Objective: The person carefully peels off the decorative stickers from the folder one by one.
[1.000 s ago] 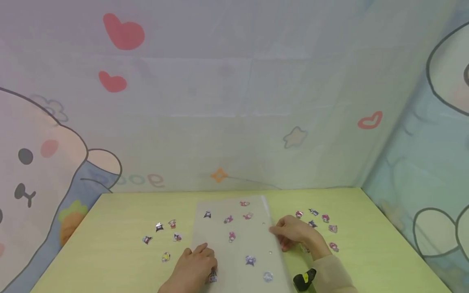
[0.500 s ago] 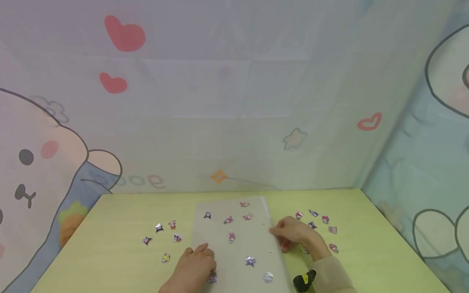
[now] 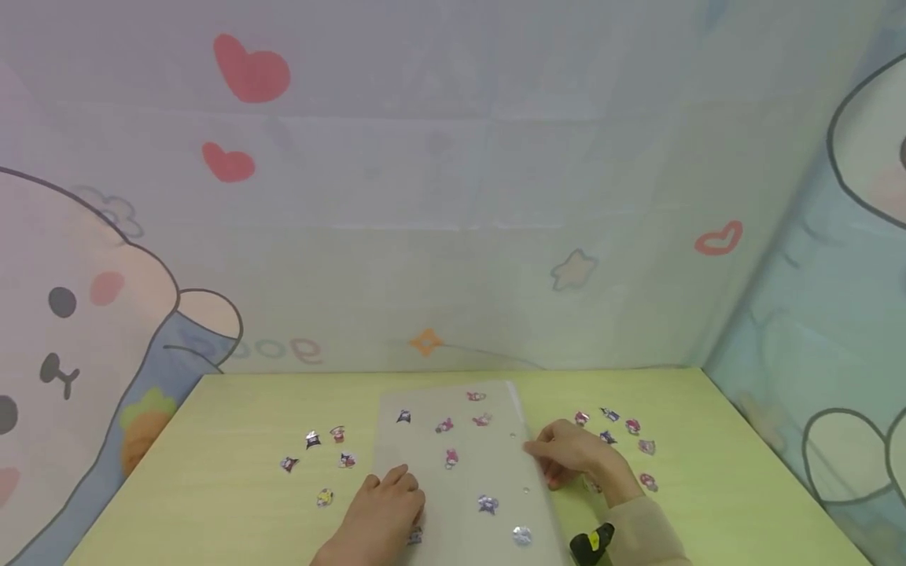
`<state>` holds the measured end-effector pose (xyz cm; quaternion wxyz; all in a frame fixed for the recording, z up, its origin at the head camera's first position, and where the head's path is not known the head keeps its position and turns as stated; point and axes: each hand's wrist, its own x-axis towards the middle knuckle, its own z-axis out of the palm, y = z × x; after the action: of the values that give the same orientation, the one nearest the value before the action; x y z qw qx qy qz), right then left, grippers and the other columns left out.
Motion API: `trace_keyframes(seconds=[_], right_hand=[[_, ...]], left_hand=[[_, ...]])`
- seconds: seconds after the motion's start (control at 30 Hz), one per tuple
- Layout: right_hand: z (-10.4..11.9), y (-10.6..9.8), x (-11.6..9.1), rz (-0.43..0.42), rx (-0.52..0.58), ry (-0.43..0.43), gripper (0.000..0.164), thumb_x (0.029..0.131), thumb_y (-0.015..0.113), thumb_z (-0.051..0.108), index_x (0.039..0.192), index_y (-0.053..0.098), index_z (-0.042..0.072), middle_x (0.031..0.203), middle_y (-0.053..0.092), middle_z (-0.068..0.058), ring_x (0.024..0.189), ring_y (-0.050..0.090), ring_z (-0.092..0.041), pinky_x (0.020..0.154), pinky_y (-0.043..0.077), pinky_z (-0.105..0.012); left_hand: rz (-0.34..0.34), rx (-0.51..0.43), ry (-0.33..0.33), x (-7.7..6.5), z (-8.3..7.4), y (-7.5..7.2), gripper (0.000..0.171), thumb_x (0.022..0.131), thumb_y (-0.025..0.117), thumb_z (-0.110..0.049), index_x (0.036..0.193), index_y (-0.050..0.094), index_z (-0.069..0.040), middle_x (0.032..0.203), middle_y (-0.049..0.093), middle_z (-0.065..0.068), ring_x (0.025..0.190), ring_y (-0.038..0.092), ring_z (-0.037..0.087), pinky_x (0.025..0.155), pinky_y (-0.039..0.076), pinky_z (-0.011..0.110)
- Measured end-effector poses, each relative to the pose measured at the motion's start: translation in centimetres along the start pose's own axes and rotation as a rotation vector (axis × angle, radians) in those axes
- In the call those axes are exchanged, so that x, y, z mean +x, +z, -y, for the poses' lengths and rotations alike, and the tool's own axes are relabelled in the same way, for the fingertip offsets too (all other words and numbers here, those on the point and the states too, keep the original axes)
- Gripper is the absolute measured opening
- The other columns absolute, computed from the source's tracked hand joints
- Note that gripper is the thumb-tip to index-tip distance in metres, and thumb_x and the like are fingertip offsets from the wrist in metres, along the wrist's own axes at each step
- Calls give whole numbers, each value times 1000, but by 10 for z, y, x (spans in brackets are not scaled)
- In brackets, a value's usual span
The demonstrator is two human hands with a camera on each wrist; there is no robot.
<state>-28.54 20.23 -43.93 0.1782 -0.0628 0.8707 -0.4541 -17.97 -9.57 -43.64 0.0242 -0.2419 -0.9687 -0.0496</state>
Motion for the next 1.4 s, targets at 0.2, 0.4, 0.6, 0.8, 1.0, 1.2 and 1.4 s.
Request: trace_keyframes(seconds=[0.2,0.4,0.6,0.8,1.0,1.2,1.4], right_hand=[[-1,-2,-3,0,4,0,22,96,62,20,90,63,-1,76,61,-14,57,60,-20,56,55,-32],[1,-3,-3,-3,4,-6,23,96,62,21,90,63,-1,76,61,-13,57,60,-20,56,55,-33],[2,-3,-3,-6,5,1,22,96,62,20,90,63,-1,77,61,-13,58,60,-20,56,55,-33],[1,-3,-2,-18,5,16,22,96,62,20,92,63,-1,78,62,-14,59,61,-22,57,56,-33],[-1,-2,0,-22,10,26,21,96,62,20,92,63,-1,77,61,-14,58,60,-21,56,56,-33],[-1,0,1,-7,17,13,22,95,63,20,90,63,-1,76,61,-14,58,59,-20,56,55,-32],[-2,-1,2,0,17,11,22,96,62,20,91,63,-1,76,61,-14,57,59,-20,56,56,-32]], left_hand=[[-36,-92,-1,-2,4,-7,24,86,72,-10,72,57,-23,98,60,-7,122,50,24,88,45,45],[-99,-86,54,-3,7,-12,18,86,71,-12,76,59,-21,93,56,-9,109,51,18,79,44,39],[-156,-113,88,-6,10,-20,18,85,70,-13,75,58,-21,88,51,-11,103,53,17,79,45,37],[-229,-200,104,-10,19,-32,20,84,71,-12,78,54,-22,94,54,-10,118,54,24,84,46,46],[-235,-241,44,-19,40,-41,23,86,73,-15,79,52,-22,102,58,-5,119,53,30,86,47,54],[-175,-277,-100,-38,83,-46,26,85,76,-17,76,53,-25,120,62,7,129,46,39,92,41,64],[-113,-267,-195,-57,135,-39,25,82,76,-13,75,53,-18,98,58,-4,101,55,25,75,47,45]])
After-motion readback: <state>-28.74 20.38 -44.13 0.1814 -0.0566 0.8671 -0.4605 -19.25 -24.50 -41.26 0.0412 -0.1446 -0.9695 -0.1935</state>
